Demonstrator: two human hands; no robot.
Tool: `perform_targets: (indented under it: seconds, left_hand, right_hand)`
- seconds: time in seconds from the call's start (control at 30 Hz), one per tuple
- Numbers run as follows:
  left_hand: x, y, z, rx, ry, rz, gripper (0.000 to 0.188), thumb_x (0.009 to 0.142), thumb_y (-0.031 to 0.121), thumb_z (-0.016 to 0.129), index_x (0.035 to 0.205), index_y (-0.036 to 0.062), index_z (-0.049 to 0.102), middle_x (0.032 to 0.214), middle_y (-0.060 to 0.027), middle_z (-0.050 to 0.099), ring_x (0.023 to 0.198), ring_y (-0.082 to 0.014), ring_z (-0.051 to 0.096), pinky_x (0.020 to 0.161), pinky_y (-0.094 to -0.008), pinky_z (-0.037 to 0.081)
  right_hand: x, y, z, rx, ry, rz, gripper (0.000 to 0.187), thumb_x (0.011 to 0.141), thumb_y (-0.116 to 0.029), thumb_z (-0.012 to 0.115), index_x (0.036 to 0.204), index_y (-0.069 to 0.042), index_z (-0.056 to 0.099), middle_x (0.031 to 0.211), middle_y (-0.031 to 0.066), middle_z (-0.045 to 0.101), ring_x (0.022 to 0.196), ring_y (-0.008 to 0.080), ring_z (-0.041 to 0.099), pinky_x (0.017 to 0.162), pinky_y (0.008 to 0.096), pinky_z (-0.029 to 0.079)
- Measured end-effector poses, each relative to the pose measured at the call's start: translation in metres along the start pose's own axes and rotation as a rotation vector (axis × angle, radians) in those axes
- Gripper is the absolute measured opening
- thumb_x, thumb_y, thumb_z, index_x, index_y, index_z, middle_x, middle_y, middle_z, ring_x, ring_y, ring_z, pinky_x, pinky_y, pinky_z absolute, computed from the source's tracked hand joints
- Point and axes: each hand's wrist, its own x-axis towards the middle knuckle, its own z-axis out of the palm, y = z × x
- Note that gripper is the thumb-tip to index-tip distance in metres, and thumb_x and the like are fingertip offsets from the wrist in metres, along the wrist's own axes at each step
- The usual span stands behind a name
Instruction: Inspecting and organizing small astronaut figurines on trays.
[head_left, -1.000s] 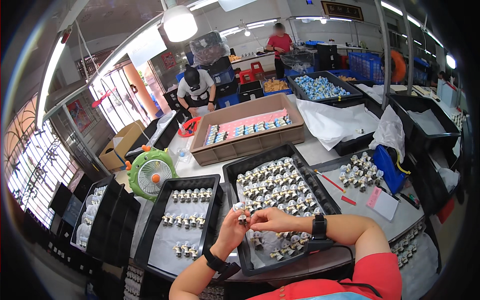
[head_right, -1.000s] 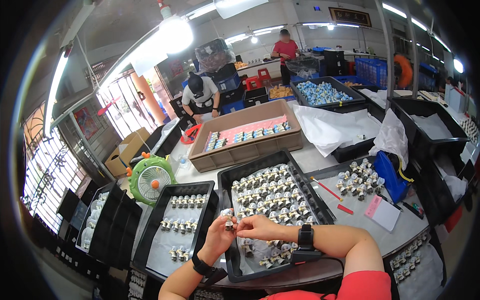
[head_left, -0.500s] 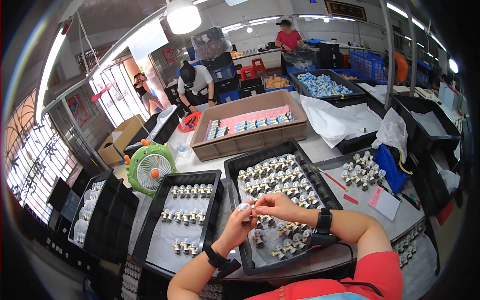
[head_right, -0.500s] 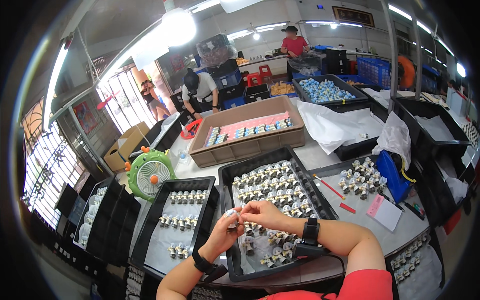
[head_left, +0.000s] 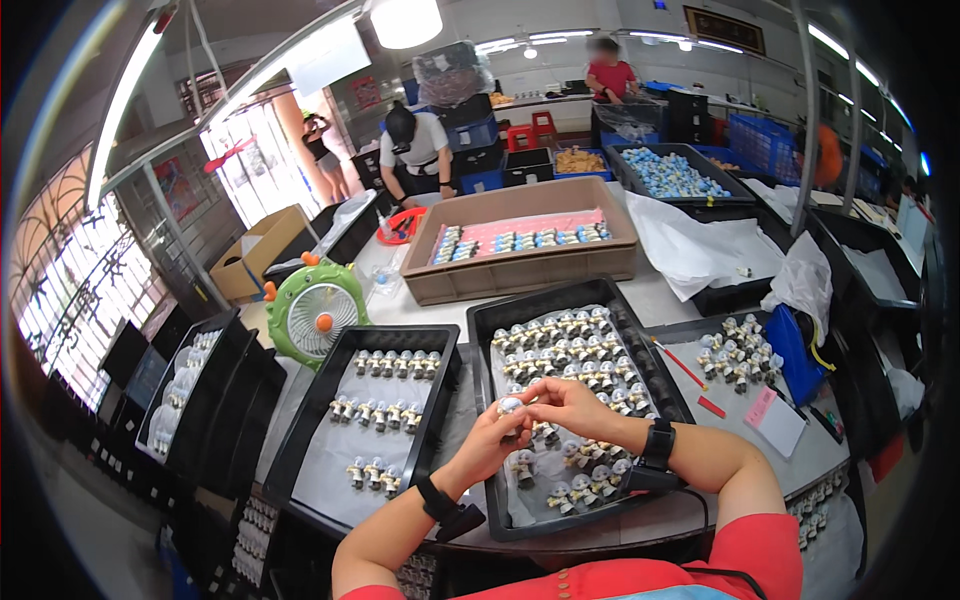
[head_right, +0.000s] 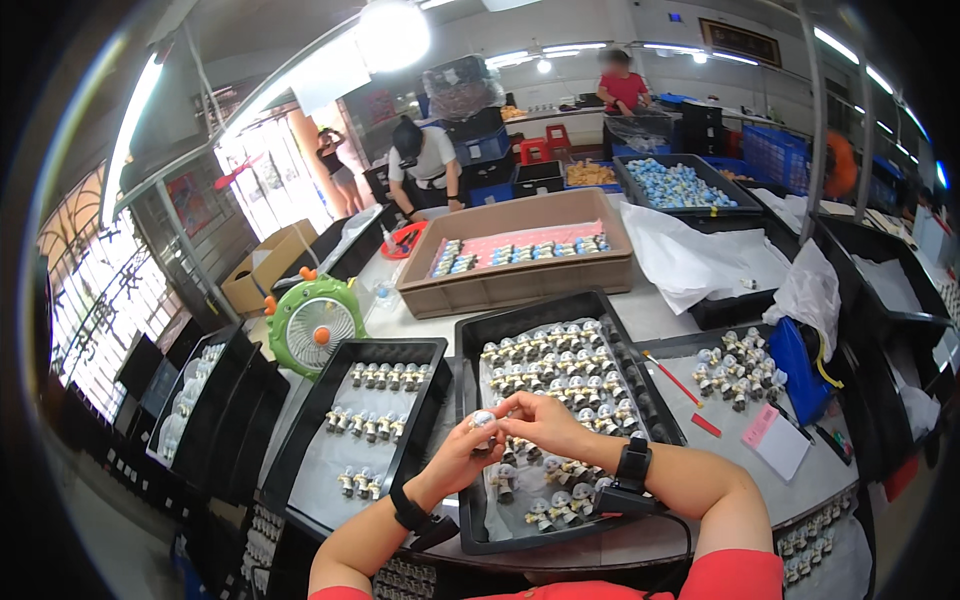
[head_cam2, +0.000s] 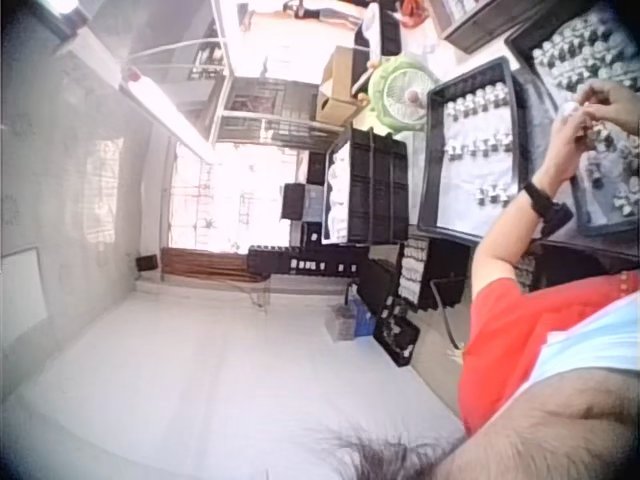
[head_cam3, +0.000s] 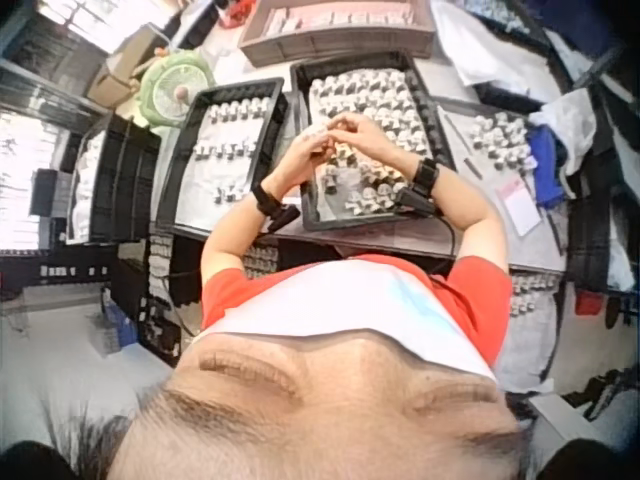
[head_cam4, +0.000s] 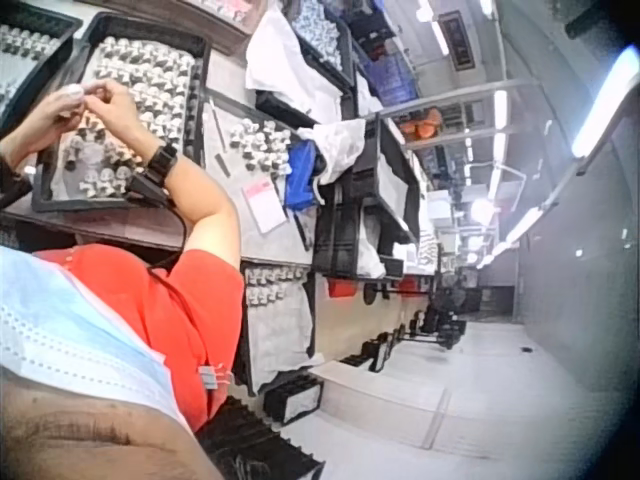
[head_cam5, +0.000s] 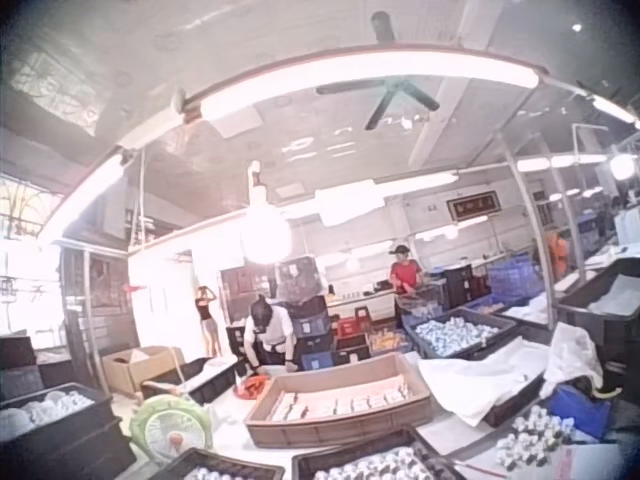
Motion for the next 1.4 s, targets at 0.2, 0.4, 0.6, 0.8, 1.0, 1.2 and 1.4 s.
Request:
perform_targets:
  seconds: [0.2,0.4,0.6,0.8,1.0,1.2,1.4]
  left_hand:
    - [0.0000,0.0002,0.0008,0.037,0.006,-0.016,0.035,0.093,0.021,0.056,0.124,0.0073,0.047,0.087,0.0007,0.054,0.077,-0.0078,0.052,0.070,-0.0232,0.045]
    - [0.0013,-0.0004,0.0015,0.051,0.008,-0.028,0.032,0.093,0.020,0.056,0.121,0.0081,0.048,0.088,0.0002,0.055,0.077,-0.0085,0.053,0.069,-0.0235,0.046]
    - [0.0011,0.0004,0.0036,0.071,0.027,-0.020,0.024,0.093,0.021,0.057,0.111,0.0083,0.049,0.088,-0.0008,0.056,0.077,-0.0090,0.055,0.069,-0.0232,0.046]
    - [0.0011,0.0008,0.0061,0.126,0.021,-0.043,0.026,0.092,0.024,0.059,0.111,0.0091,0.047,0.088,0.0003,0.055,0.076,-0.0081,0.054,0.069,-0.0222,0.046]
    - [0.0007,0.0016,0.0083,0.126,0.033,-0.050,0.025,0.092,0.025,0.059,0.110,0.0104,0.048,0.087,0.0006,0.056,0.077,-0.0080,0.055,0.069,-0.0221,0.045]
    - [0.0015,0.0001,0.0060,0.136,0.020,-0.046,0.024,0.092,0.025,0.058,0.109,0.0101,0.048,0.088,0.0004,0.056,0.077,-0.0082,0.055,0.069,-0.0221,0.045]
    - [0.0012,0.0007,0.0051,0.151,0.018,-0.056,0.024,0.092,0.024,0.058,0.109,0.0101,0.048,0.088,0.0005,0.057,0.077,-0.0086,0.055,0.070,-0.0224,0.046]
  right_hand:
    - [0.0004,-0.0019,-0.0012,-0.038,0.001,0.058,0.020,0.089,-0.011,0.060,0.106,-0.001,0.058,0.088,0.0039,0.065,0.080,0.0068,0.060,0.072,0.0208,0.047]
    - [0.0004,0.0020,-0.0030,-0.045,0.006,0.018,0.018,0.089,-0.009,0.060,0.104,0.000,0.058,0.088,0.0046,0.064,0.080,0.0079,0.060,0.073,0.0222,0.048]
    - [0.0021,0.0060,-0.0034,-0.035,0.010,0.002,0.019,0.088,-0.012,0.061,0.102,0.000,0.059,0.087,0.0056,0.066,0.081,0.0095,0.061,0.074,0.0244,0.049]
    - [0.0017,0.0035,-0.0041,-0.066,0.023,0.016,0.020,0.087,-0.014,0.061,0.101,0.001,0.060,0.088,0.0066,0.066,0.081,0.0104,0.062,0.075,0.0250,0.049]
    - [0.0009,-0.0001,-0.0036,-0.103,0.023,0.007,0.019,0.087,-0.012,0.061,0.101,0.001,0.060,0.087,0.0059,0.066,0.080,0.0095,0.061,0.074,0.0244,0.049]
    - [0.0005,-0.0012,-0.0024,-0.051,0.020,0.000,0.017,0.087,-0.009,0.060,0.101,0.000,0.060,0.085,0.0036,0.064,0.077,0.0072,0.059,0.071,0.0229,0.047]
    - [0.0011,-0.0006,-0.0029,-0.088,0.013,-0.015,0.017,0.087,-0.008,0.061,0.101,0.000,0.060,0.082,0.0030,0.064,0.075,0.0068,0.059,0.070,0.0230,0.047]
